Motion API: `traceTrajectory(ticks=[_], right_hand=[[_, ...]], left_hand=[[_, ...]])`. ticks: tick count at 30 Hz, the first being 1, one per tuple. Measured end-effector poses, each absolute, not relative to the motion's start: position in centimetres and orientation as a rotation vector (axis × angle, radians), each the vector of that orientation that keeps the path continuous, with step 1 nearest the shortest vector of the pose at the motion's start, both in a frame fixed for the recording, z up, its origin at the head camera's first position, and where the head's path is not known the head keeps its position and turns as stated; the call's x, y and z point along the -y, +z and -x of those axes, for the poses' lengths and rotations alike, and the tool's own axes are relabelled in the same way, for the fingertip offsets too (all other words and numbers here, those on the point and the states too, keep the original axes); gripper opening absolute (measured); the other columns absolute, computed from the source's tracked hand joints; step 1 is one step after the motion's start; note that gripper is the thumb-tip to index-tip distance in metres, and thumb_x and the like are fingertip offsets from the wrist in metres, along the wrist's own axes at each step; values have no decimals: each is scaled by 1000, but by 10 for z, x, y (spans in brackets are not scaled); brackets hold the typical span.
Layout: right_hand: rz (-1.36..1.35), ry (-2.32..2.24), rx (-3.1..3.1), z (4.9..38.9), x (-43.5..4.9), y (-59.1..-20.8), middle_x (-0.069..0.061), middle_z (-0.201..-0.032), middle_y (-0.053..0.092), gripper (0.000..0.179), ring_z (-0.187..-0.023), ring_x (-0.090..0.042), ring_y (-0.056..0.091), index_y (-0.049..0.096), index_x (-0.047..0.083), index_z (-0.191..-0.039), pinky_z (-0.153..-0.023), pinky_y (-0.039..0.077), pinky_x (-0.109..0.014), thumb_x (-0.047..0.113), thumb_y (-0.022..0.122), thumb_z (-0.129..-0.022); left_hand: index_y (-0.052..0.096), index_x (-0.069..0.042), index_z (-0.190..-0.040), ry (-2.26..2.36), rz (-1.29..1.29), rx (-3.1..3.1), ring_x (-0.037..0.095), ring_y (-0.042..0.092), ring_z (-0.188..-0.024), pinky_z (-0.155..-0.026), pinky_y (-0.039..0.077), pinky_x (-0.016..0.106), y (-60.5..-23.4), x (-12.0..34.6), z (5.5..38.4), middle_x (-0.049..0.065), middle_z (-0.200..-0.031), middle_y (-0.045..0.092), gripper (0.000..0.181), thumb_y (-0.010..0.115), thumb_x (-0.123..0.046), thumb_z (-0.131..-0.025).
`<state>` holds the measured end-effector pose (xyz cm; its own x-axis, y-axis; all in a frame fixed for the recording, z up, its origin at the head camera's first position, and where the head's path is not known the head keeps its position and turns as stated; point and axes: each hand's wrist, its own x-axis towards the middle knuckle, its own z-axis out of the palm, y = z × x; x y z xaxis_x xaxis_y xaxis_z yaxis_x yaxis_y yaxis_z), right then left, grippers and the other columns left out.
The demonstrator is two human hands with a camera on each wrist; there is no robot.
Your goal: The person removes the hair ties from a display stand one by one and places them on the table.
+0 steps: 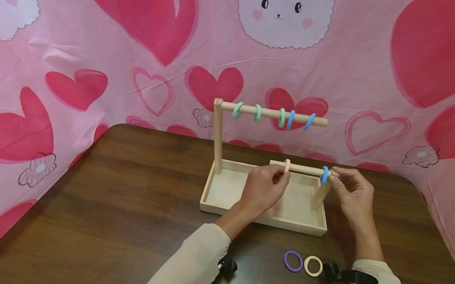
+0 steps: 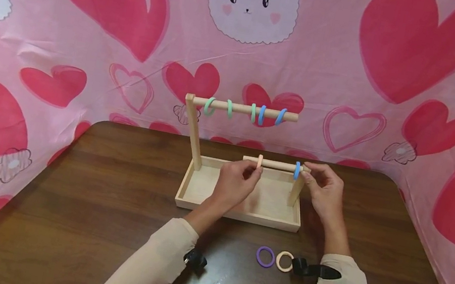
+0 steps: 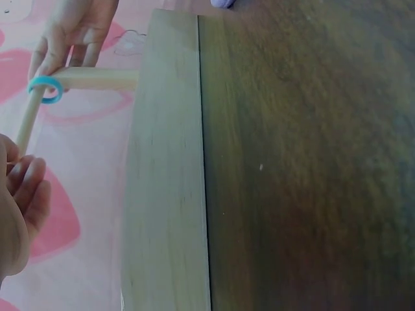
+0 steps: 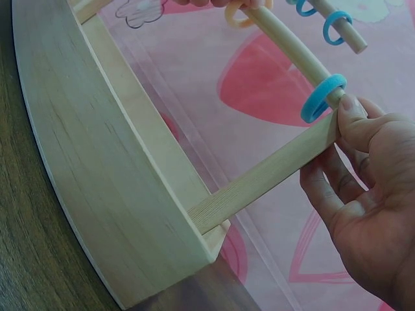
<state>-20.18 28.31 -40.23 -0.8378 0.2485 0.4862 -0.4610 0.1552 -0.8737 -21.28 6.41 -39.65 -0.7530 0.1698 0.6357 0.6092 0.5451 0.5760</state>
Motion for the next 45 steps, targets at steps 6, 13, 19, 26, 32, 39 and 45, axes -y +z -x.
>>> traceTrajectory(ticks=[6,13,19,26,32,39,45], right_hand=[[-187,1716,1913,202,-283,-401,23,-83,72,29,-72,4,60,77,6,-100,-67,48,-8,-17,64,-88],[-191,1751,1892,201,-282,-402,20,-80,71,33,-71,5,60,78,10,-99,-66,48,-8,-17,64,-88],[-200,1752,1899,202,-283,-402,21,-85,74,33,-74,6,62,78,11,-100,-69,49,-7,-17,64,-88],[-185,1705,1933,201,-283,-402,24,-84,72,33,-74,6,61,78,11,-100,-68,48,-7,-16,65,-88],[-186,1705,1931,202,-284,-402,23,-81,71,34,-73,5,59,78,13,-99,-66,47,-8,-16,65,-88],[-182,1711,1928,202,-283,-403,21,-79,70,35,-72,4,58,79,14,-98,-64,46,-8,-17,66,-88],[-193,1727,1914,201,-283,-403,21,-80,70,34,-71,4,58,78,12,-98,-64,46,-8,-17,65,-88]], left_hand=[[79,-6,-93,-1135,631,2259,8,64,-63,-62,46,10,-396,-59,213,2,-73,74,14,71,-17,-94],[79,-6,-92,-1138,640,2252,7,64,-62,-61,46,11,-399,-54,215,2,-72,74,13,70,-16,-94],[79,-5,-91,-1134,648,2228,7,64,-61,-60,45,9,-402,-52,217,2,-72,74,12,71,-14,-93],[78,-5,-90,-1135,647,2205,8,63,-60,-60,44,9,-402,-48,216,3,-71,73,11,72,-14,-92],[78,-4,-89,-1157,641,2192,10,63,-60,-60,44,10,-403,-45,216,4,-70,73,11,72,-13,-92],[77,-4,-87,-1183,624,2177,9,62,-59,-60,44,9,-404,-41,217,4,-69,72,11,71,-13,-92],[77,-3,-88,-1217,604,2188,10,62,-59,-59,44,10,-404,-37,217,5,-68,72,14,70,-14,-93]])
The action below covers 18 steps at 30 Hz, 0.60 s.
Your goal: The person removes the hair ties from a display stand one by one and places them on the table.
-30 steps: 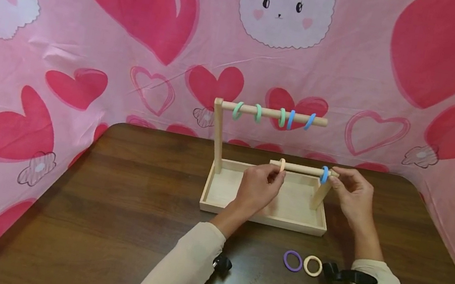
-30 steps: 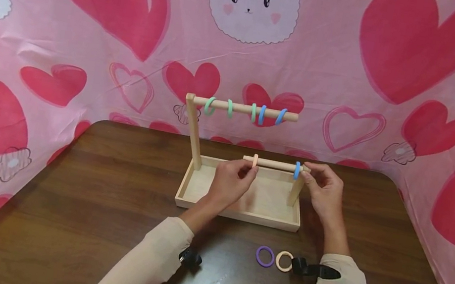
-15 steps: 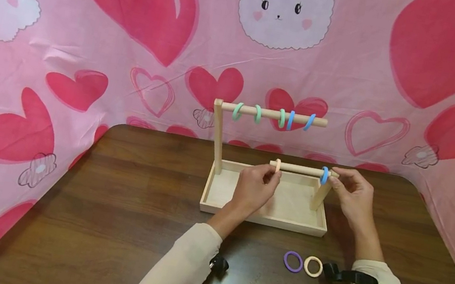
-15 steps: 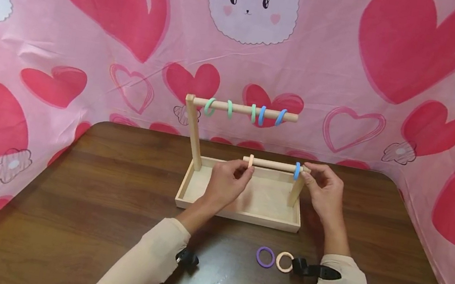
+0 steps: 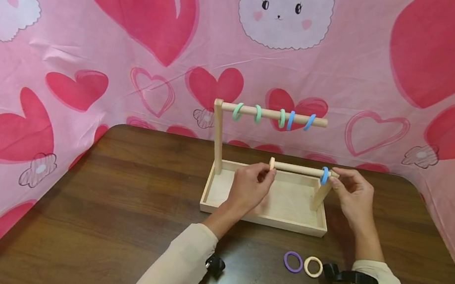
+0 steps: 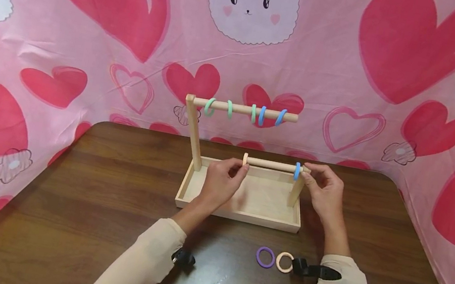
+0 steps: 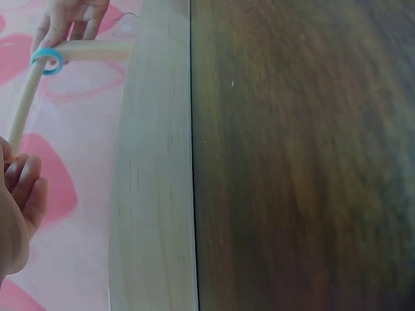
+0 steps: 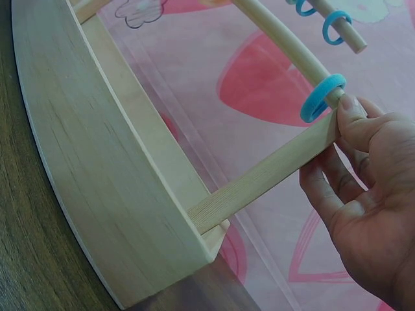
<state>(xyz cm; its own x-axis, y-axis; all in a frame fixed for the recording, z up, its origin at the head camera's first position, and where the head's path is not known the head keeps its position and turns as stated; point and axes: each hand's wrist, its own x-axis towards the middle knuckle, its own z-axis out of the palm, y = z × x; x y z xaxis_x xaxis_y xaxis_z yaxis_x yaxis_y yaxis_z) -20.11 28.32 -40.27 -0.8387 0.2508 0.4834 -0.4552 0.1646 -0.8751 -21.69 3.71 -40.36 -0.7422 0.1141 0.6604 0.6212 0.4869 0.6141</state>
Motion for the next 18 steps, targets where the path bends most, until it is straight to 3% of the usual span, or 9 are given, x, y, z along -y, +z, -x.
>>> traceTrajectory(ticks=[18], right_hand=[[-211,1751,1897,201,-283,-403,21,-83,72,36,-72,4,59,78,14,-98,-65,47,-8,-17,64,-88]], left_hand=[[75,0,-89,-1413,537,2214,14,66,-61,-60,50,14,-405,-25,216,11,-72,75,15,69,-12,-94]])
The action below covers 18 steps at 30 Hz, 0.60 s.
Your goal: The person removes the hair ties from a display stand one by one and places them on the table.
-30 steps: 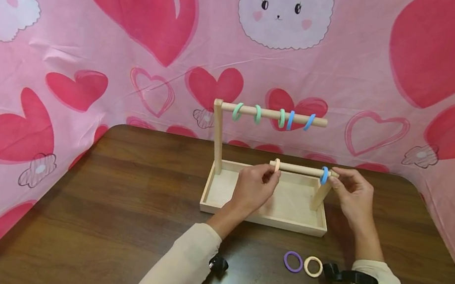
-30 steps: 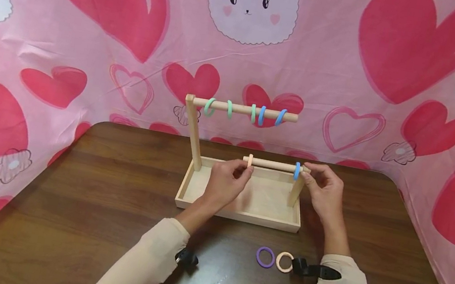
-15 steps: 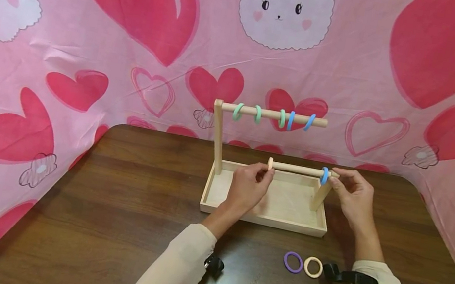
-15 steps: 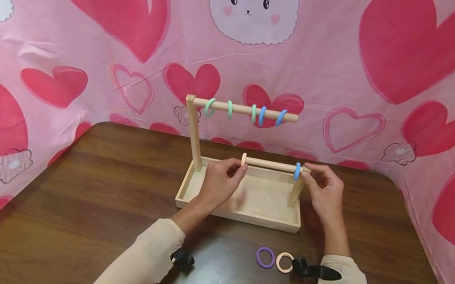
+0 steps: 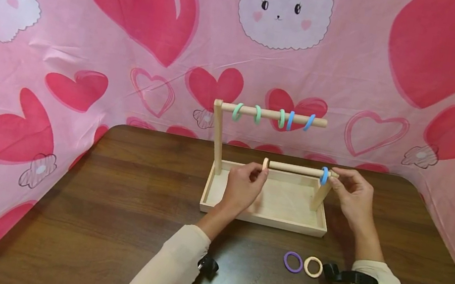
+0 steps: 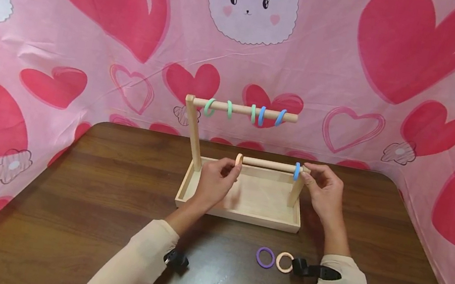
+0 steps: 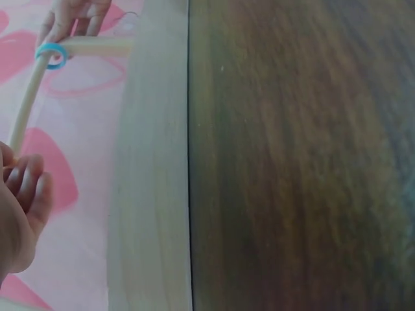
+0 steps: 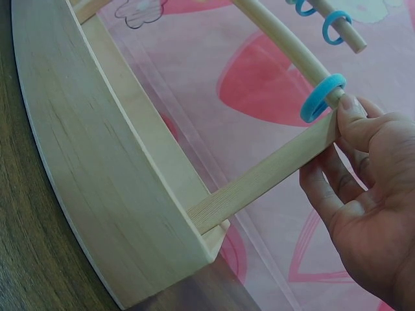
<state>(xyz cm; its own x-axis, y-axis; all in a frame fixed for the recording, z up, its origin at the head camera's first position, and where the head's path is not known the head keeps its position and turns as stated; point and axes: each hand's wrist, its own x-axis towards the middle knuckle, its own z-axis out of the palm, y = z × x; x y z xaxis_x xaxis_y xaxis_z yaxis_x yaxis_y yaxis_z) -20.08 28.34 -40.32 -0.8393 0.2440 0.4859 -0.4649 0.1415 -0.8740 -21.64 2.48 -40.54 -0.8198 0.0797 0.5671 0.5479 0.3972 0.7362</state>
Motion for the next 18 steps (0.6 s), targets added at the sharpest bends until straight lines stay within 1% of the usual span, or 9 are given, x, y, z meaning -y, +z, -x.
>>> traceTrajectory(ticks=[2,6,8,11,15,18], right_hand=[[-208,1754,1896,201,-284,-403,21,-83,73,36,-73,4,60,78,14,-98,-65,48,-8,-17,64,-88],[-199,1742,1906,201,-284,-403,22,-84,73,35,-73,5,60,78,14,-99,-66,48,-8,-17,65,-88],[-194,1735,1912,201,-284,-403,22,-83,72,35,-73,4,60,78,14,-99,-66,47,-8,-17,65,-88],[-191,1740,1911,201,-283,-402,21,-81,71,35,-73,4,59,79,14,-99,-66,47,-8,-17,65,-88],[-190,1740,1912,201,-283,-402,21,-81,71,33,-74,4,59,78,12,-99,-67,47,-8,-16,66,-88],[-186,1738,1917,202,-283,-402,22,-83,72,31,-75,4,60,78,10,-100,-68,48,-8,-16,66,-88]], left_hand=[[75,1,-90,-1480,523,2223,16,68,-61,-59,52,15,-404,-25,215,12,-73,75,16,68,-12,-95],[74,5,-93,-1638,482,2252,23,72,-63,-58,53,17,-400,-24,211,18,-76,75,17,65,-9,-97],[73,7,-95,-1727,460,2261,25,73,-65,-59,55,17,-398,-23,210,21,-78,75,18,64,-8,-97],[72,10,-97,-1891,417,2258,18,71,-65,-62,58,19,-396,-23,207,25,-81,73,21,62,-8,-99],[70,12,-101,-2103,350,2234,5,66,-63,-66,61,23,-395,-22,203,28,-84,71,23,61,-9,-100],[68,14,-102,-2198,326,2242,1,63,-60,-67,61,25,-396,-20,200,29,-84,71,23,59,-8,-101]])
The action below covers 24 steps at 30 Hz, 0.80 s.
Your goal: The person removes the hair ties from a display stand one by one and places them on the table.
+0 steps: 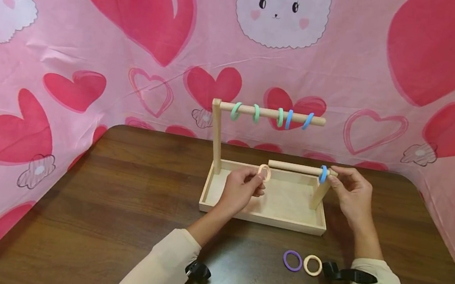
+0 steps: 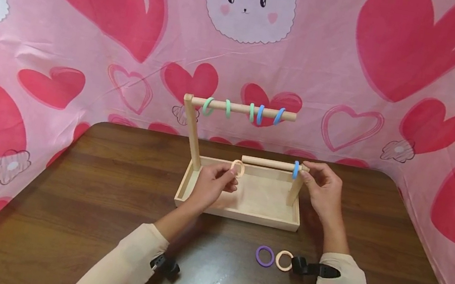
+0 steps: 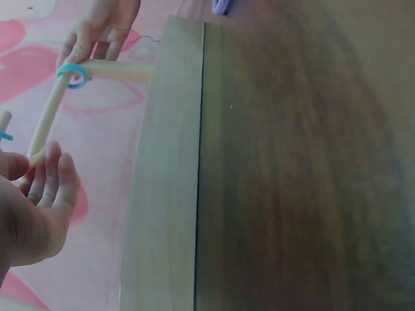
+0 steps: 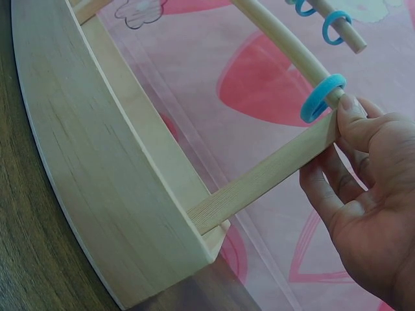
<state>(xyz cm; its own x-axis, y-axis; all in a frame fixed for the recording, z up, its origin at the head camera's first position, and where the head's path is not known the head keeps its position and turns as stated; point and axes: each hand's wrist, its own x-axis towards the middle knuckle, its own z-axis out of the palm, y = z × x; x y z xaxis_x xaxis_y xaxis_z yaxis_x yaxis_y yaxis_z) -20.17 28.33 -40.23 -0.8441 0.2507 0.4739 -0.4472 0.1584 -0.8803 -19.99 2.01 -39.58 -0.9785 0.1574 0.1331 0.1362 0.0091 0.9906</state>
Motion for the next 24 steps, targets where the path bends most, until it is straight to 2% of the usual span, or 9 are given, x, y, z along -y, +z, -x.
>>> traceTrajectory(ticks=[2,9,14,24], right_hand=[[-183,1729,1923,202,-283,-402,23,-84,72,30,-75,4,60,78,10,-100,-69,48,-8,-15,66,-88],[-183,1742,1922,202,-284,-402,23,-86,73,30,-77,4,60,78,9,-101,-70,48,-8,-15,66,-88],[-197,1766,1906,200,-283,-401,23,-88,74,30,-78,4,61,78,9,-101,-71,49,-7,-15,65,-89],[-207,1785,1888,200,-283,-401,20,-86,73,30,-76,3,60,78,8,-101,-70,49,-8,-16,65,-89]], left_hand=[[67,15,-103,2163,-314,-2172,0,63,-59,-66,61,24,-397,-19,198,24,-82,71,24,58,-7,-101],[62,18,-105,2085,-304,-1977,1,63,-60,-66,60,23,-400,-14,191,-3,-72,65,27,54,-7,-103],[62,16,-104,1953,-319,-1936,1,63,-61,-66,59,22,-402,-13,187,-6,-69,62,25,54,-7,-102],[65,17,-104,1594,-415,-1894,3,60,-57,-60,58,21,-405,-12,175,-4,-67,62,26,54,-6,-102]])
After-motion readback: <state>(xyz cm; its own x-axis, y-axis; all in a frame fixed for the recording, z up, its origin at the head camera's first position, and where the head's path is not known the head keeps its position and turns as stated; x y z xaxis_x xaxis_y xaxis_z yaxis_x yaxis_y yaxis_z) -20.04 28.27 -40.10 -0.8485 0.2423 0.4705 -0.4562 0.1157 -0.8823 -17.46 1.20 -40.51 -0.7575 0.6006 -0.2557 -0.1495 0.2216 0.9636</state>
